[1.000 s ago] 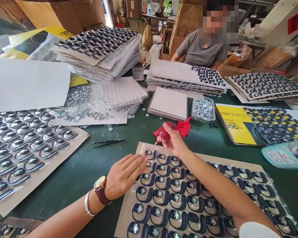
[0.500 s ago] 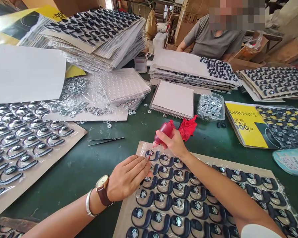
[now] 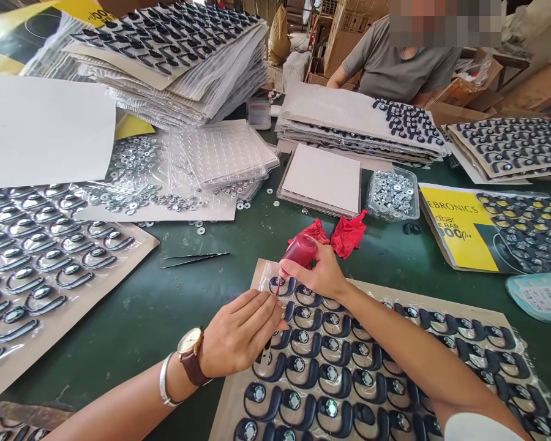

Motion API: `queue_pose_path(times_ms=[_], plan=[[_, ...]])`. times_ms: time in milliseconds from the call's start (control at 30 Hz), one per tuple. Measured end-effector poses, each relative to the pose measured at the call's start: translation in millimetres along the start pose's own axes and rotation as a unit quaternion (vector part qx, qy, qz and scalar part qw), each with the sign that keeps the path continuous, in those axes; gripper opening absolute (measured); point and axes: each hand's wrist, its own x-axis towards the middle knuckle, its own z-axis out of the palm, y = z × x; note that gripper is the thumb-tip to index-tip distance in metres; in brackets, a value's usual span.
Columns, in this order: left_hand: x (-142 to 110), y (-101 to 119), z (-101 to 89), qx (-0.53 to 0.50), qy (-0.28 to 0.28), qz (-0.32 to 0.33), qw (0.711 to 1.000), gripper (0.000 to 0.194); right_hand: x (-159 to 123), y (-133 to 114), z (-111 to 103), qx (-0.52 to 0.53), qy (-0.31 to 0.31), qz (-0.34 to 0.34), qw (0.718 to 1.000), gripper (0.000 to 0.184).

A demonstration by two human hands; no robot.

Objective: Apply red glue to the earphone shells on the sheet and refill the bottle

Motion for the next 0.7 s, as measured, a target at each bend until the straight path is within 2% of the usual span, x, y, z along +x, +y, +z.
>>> queue_pose_path(times_ms=[133, 700], plan=[[-0.3, 0.6, -0.6, -0.001, 0.006, -0.003, 1.0, 0.019, -0.5, 2.2, 0.6, -0.002, 0.018, 0.014, 1.0, 0.028], [0.0, -0.5, -0.7, -0.025, 0.005, -0.019, 1.0, 0.018, -0.7, -0.6, -1.4, 0.026, 0.004, 0.025, 0.999, 0.03]])
